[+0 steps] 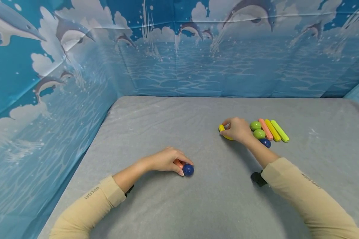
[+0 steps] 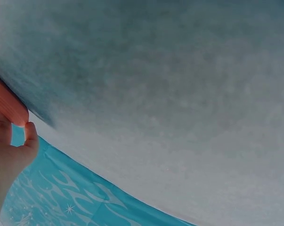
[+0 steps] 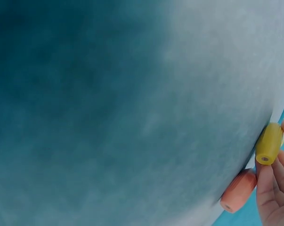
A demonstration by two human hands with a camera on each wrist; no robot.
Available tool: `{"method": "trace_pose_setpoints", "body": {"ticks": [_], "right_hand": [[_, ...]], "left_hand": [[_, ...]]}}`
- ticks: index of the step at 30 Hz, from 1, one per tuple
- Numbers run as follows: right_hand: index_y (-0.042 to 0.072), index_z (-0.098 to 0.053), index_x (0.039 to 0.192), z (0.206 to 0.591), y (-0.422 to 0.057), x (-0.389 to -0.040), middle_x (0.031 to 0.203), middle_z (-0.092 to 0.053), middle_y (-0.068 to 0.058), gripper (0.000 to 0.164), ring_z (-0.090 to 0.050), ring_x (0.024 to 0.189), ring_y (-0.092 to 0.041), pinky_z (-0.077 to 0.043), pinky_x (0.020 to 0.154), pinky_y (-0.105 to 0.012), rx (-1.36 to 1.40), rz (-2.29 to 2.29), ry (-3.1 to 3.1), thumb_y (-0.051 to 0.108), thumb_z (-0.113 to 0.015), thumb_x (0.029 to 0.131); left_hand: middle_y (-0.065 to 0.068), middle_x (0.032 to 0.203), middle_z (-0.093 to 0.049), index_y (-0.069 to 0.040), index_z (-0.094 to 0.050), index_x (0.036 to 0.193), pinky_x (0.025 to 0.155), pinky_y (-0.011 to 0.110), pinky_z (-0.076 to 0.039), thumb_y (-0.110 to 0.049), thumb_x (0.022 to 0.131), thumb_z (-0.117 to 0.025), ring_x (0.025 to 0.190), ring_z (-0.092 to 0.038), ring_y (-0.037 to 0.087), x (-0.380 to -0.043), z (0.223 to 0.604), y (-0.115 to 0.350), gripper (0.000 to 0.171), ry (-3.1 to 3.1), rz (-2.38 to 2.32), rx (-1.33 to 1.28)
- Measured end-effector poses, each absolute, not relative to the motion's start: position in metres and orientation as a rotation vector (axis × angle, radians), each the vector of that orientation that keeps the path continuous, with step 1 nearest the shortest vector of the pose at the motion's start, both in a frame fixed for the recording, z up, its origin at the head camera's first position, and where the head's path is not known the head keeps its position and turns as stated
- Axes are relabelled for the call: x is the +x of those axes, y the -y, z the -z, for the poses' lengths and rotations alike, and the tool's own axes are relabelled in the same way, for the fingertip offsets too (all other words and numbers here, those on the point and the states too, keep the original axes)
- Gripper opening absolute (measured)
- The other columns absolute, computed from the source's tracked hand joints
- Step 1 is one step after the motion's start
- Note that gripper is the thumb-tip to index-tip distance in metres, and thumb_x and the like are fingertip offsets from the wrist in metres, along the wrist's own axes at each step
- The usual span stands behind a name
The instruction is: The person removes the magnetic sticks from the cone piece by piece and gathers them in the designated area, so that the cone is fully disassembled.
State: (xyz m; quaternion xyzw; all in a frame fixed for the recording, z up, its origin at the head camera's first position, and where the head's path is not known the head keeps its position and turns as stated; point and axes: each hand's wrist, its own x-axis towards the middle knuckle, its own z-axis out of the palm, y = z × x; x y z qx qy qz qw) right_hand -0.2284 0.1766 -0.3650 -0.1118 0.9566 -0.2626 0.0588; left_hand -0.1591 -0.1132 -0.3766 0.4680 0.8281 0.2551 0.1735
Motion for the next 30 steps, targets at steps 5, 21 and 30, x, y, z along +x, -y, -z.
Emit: {"method": "trace_pose_setpoints", "body": {"ticks": [5,21,30], "right_hand": [[-0.008,-0.063,0.110,0.365,-0.180,-0.227,0.095,-0.066,-0.023,0.037,-0.063,0.080,-0.030,-0.051,0.063,-0.035,-0.369,0.845,-2.887,0.014,-0.072,0.080],[-0.005,-0.067,0.105,0.358,-0.179,-0.214,0.087,-0.066,-0.014,0.030,-0.059,0.076,-0.024,-0.047,0.061,-0.032,-0.532,0.959,-2.870,0.012,-0.071,0.081],[-0.001,-0.067,0.106,0.353,-0.142,-0.188,0.082,-0.064,-0.006,0.030,-0.060,0.074,-0.020,-0.048,0.061,-0.030,-0.650,1.088,-2.696,0.013,-0.073,0.080]], "left_hand": [[-0.002,0.112,-0.065,-0.015,-0.065,0.120,0.085,0.021,-0.041,-0.025,0.080,-0.073,0.100,-0.057,0.003,-0.158,0.376,0.113,0.042,-2.347,-0.720,1.320],[0.005,0.117,-0.057,-0.011,-0.057,0.129,0.087,0.027,-0.045,-0.016,0.080,-0.074,0.092,-0.060,0.011,-0.158,0.368,0.117,0.052,-2.213,-0.963,1.050],[0.012,0.125,-0.047,-0.011,-0.055,0.130,0.088,0.038,-0.041,-0.020,0.081,-0.074,0.110,-0.047,0.024,-0.165,0.364,0.128,0.053,-2.419,-0.961,0.741]]}}
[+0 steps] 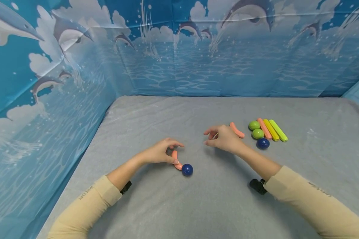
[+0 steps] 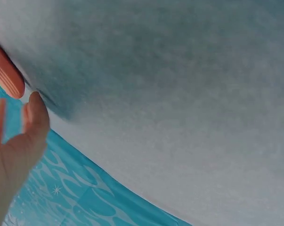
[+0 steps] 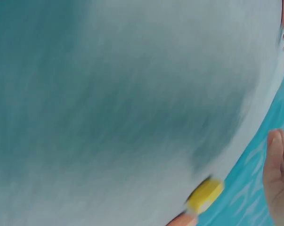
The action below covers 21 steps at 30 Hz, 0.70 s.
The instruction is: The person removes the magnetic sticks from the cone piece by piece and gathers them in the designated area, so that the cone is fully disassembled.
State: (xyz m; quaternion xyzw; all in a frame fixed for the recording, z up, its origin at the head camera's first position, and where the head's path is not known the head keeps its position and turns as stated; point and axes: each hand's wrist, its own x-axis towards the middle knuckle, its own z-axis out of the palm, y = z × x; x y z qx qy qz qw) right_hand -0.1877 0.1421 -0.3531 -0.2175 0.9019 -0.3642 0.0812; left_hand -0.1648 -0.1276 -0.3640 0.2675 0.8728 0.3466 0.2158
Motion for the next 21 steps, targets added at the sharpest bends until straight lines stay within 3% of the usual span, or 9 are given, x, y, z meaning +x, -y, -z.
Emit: {"method": "trace_pose_setpoints", "body": {"ticks": [2,5,9,14,21], "right_hand": [[-0.001,-0.066,0.106,0.353,-0.133,-0.181,0.081,-0.064,-0.005,0.030,-0.059,0.072,-0.019,-0.048,0.060,-0.029,-0.655,1.117,-2.603,0.013,-0.073,0.080],[0.000,-0.066,0.107,0.356,-0.118,-0.171,0.078,-0.063,-0.002,0.031,-0.056,0.067,-0.015,-0.046,0.059,-0.028,-0.647,1.143,-2.488,0.016,-0.073,0.081],[0.001,-0.066,0.107,0.363,-0.100,-0.158,0.074,-0.062,-0.001,0.031,-0.052,0.056,-0.012,-0.043,0.053,-0.027,-0.614,1.186,-2.335,0.019,-0.071,0.083],[0.006,-0.067,0.105,0.369,-0.088,-0.147,0.072,-0.060,-0.001,0.030,-0.049,0.048,-0.010,-0.042,0.048,-0.025,-0.582,1.128,-2.252,0.023,-0.074,0.081],[0.006,-0.070,0.097,0.371,-0.083,-0.142,0.073,-0.057,0.000,0.026,-0.050,0.052,-0.010,-0.043,0.051,-0.025,-0.666,1.076,-2.285,0.021,-0.077,0.077]], "left_hand": [[0.014,0.120,-0.050,-0.006,-0.054,0.129,0.086,0.036,-0.043,-0.020,0.084,-0.072,0.105,-0.051,0.023,-0.165,0.364,0.128,0.050,-2.443,-0.968,0.641],[0.012,0.102,-0.055,-0.001,-0.055,0.125,0.071,0.029,-0.046,-0.020,0.086,-0.069,0.084,-0.054,0.018,-0.166,0.364,0.127,0.046,-2.432,-1.006,0.499],[0.007,0.083,-0.053,0.001,-0.056,0.121,0.059,0.025,-0.040,-0.020,0.087,-0.068,0.064,-0.048,0.013,-0.167,0.363,0.125,0.042,-2.378,-1.054,0.404],[0.005,0.080,-0.054,0.002,-0.058,0.116,0.059,0.024,-0.039,-0.017,0.085,-0.070,0.064,-0.046,0.012,-0.167,0.364,0.123,0.039,-2.336,-1.083,0.420],[0.004,0.079,-0.056,0.003,-0.061,0.106,0.060,0.024,-0.040,-0.014,0.084,-0.071,0.066,-0.047,0.012,-0.167,0.367,0.124,0.029,-2.317,-1.122,0.437]]}}
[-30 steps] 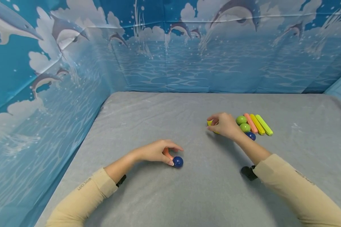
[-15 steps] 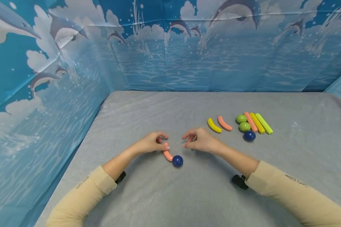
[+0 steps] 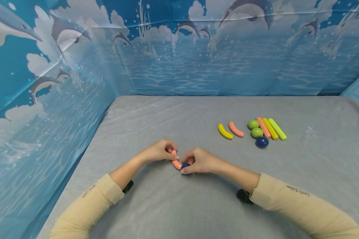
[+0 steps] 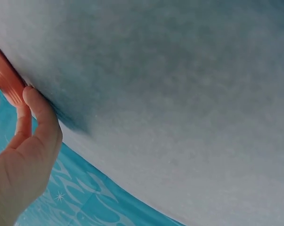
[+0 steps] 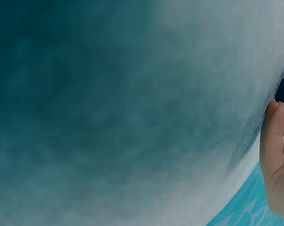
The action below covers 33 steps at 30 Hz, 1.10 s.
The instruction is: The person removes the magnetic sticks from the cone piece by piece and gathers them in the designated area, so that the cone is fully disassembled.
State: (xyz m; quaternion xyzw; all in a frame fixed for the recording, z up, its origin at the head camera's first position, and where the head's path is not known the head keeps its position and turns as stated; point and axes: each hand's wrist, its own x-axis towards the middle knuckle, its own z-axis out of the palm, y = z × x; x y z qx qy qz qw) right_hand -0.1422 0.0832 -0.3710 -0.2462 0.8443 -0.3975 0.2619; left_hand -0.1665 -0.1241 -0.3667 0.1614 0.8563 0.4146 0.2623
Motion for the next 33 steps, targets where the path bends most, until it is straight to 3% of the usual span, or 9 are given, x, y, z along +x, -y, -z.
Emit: {"method": "trace_pose_setpoints", "body": {"ticks": [9,13,18,26,33], "right_hand": [[0.005,-0.071,0.093,0.371,-0.086,-0.142,0.078,-0.059,-0.001,0.020,-0.053,0.058,-0.010,-0.047,0.054,-0.027,-0.653,1.124,-2.252,0.012,-0.077,0.076],[0.005,-0.071,0.095,0.368,-0.092,-0.145,0.086,-0.063,0.000,0.020,-0.055,0.072,-0.012,-0.048,0.062,-0.027,-0.637,1.159,-2.254,0.011,-0.076,0.076],[-0.001,-0.068,0.103,0.359,-0.102,-0.150,0.093,-0.063,-0.005,0.025,-0.061,0.076,-0.023,-0.052,0.066,-0.034,-0.621,1.269,-2.208,0.010,-0.070,0.081],[-0.005,-0.061,0.114,0.349,-0.115,-0.153,0.104,-0.058,-0.014,0.031,-0.060,0.077,-0.035,-0.052,0.069,-0.042,-0.583,1.405,-2.165,0.009,-0.063,0.086],[-0.003,-0.060,0.118,0.345,-0.123,-0.155,0.115,-0.057,-0.015,0.034,-0.061,0.083,-0.037,-0.051,0.075,-0.044,-0.568,1.462,-2.185,0.015,-0.063,0.089]], "left_hand": [[0.005,0.078,-0.056,0.001,-0.060,0.096,0.060,0.025,-0.042,-0.010,0.078,-0.076,0.066,-0.050,0.014,-0.165,0.366,0.128,0.027,-2.241,-1.149,0.458],[0.006,0.080,-0.058,0.002,-0.058,0.097,0.061,0.026,-0.043,-0.008,0.078,-0.076,0.067,-0.052,0.014,-0.164,0.366,0.130,0.028,-2.177,-1.184,0.462],[0.006,0.084,-0.061,0.003,-0.059,0.104,0.066,0.027,-0.046,-0.004,0.081,-0.071,0.070,-0.056,0.014,-0.165,0.364,0.130,0.027,-2.068,-1.258,0.461],[0.002,0.092,-0.065,-0.005,-0.068,0.103,0.070,0.030,-0.045,-0.015,0.084,-0.071,0.078,-0.054,0.014,-0.162,0.357,0.122,0.022,-2.037,-1.238,0.512],[0.005,0.114,-0.063,-0.009,-0.059,0.126,0.083,0.031,-0.048,-0.017,0.089,-0.064,0.103,-0.058,0.015,-0.155,0.353,0.112,0.038,-1.967,-1.265,0.583]]}}
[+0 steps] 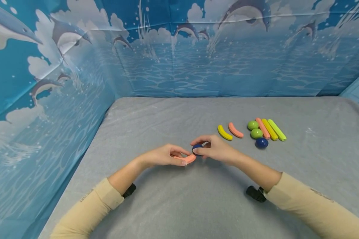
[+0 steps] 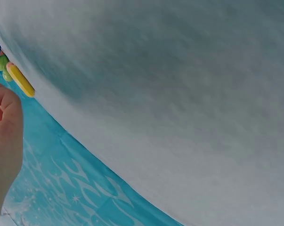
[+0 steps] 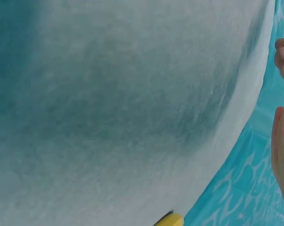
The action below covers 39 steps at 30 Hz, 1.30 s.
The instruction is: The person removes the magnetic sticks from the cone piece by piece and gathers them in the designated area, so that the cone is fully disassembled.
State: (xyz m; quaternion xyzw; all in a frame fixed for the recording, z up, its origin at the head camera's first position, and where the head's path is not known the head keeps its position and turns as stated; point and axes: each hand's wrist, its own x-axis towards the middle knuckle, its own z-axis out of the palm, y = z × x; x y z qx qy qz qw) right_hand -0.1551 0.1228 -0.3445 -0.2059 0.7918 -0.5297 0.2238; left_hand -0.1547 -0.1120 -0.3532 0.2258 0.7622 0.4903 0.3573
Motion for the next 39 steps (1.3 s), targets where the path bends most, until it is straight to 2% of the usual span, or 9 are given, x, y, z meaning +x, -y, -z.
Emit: {"method": "trace_pose_setpoints", "body": {"ticks": [4,8,11,14,22,28,34,39], "right_hand": [[-0.001,-0.061,0.118,0.342,-0.129,-0.154,0.113,-0.059,-0.013,0.037,-0.061,0.082,-0.032,-0.050,0.074,-0.043,-0.586,1.459,-2.215,0.017,-0.067,0.086],[0.001,-0.062,0.116,0.340,-0.136,-0.153,0.112,-0.061,-0.011,0.039,-0.060,0.084,-0.024,-0.050,0.071,-0.037,-0.645,1.439,-2.270,0.015,-0.072,0.081],[0.000,-0.063,0.114,0.340,-0.138,-0.151,0.111,-0.061,-0.013,0.039,-0.058,0.085,-0.022,-0.050,0.069,-0.033,-0.685,1.431,-2.300,0.014,-0.074,0.079],[-0.001,-0.063,0.112,0.341,-0.140,-0.149,0.109,-0.061,-0.012,0.039,-0.058,0.082,-0.023,-0.050,0.067,-0.032,-0.679,1.426,-2.322,0.015,-0.075,0.078],[0.000,-0.066,0.105,0.345,-0.145,-0.146,0.099,-0.062,-0.008,0.035,-0.058,0.076,-0.017,-0.051,0.064,-0.029,-0.776,1.305,-2.450,0.017,-0.077,0.076],[-0.001,-0.066,0.102,0.347,-0.149,-0.148,0.095,-0.063,-0.007,0.031,-0.057,0.073,-0.018,-0.050,0.060,-0.026,-0.841,1.209,-2.572,0.010,-0.076,0.075],[0.000,-0.067,0.104,0.348,-0.164,-0.153,0.096,-0.064,-0.008,0.033,-0.057,0.076,-0.020,-0.049,0.061,-0.028,-0.753,1.200,-2.617,0.011,-0.078,0.074],[0.001,-0.067,0.106,0.345,-0.181,-0.153,0.101,-0.065,-0.008,0.037,-0.058,0.080,-0.021,-0.049,0.065,-0.030,-0.688,1.161,-2.645,0.017,-0.079,0.075]], "left_hand": [[0.008,0.116,-0.062,-0.008,-0.057,0.129,0.082,0.031,-0.047,-0.015,0.090,-0.063,0.101,-0.057,0.015,-0.152,0.353,0.107,0.040,-1.941,-1.309,0.623],[0.008,0.114,-0.064,-0.010,-0.059,0.127,0.082,0.038,-0.047,-0.014,0.089,-0.064,0.097,-0.058,0.016,-0.149,0.352,0.102,0.039,-1.930,-1.378,0.616],[0.011,0.111,-0.065,-0.012,-0.061,0.126,0.083,0.041,-0.047,-0.014,0.088,-0.065,0.095,-0.060,0.017,-0.145,0.352,0.097,0.038,-1.922,-1.410,0.603],[0.012,0.106,-0.067,-0.011,-0.062,0.125,0.081,0.040,-0.048,-0.015,0.088,-0.066,0.092,-0.061,0.016,-0.142,0.353,0.092,0.037,-1.936,-1.421,0.593],[0.003,0.087,-0.068,-0.009,-0.063,0.122,0.071,0.033,-0.048,-0.013,0.086,-0.068,0.080,-0.059,0.013,-0.138,0.354,0.083,0.037,-1.984,-1.399,0.581],[0.015,0.084,-0.066,-0.009,-0.064,0.119,0.063,0.029,-0.043,-0.014,0.086,-0.068,0.072,-0.056,0.021,-0.139,0.355,0.079,0.034,-1.989,-1.384,0.576],[0.002,0.089,-0.068,-0.008,-0.065,0.115,0.065,0.026,-0.043,-0.014,0.085,-0.069,0.076,-0.056,0.011,-0.145,0.360,0.079,0.032,-2.056,-1.379,0.540],[0.001,0.089,-0.066,-0.005,-0.066,0.109,0.064,0.025,-0.042,-0.014,0.083,-0.071,0.074,-0.054,0.011,-0.152,0.362,0.080,0.028,-2.111,-1.383,0.510]]}}
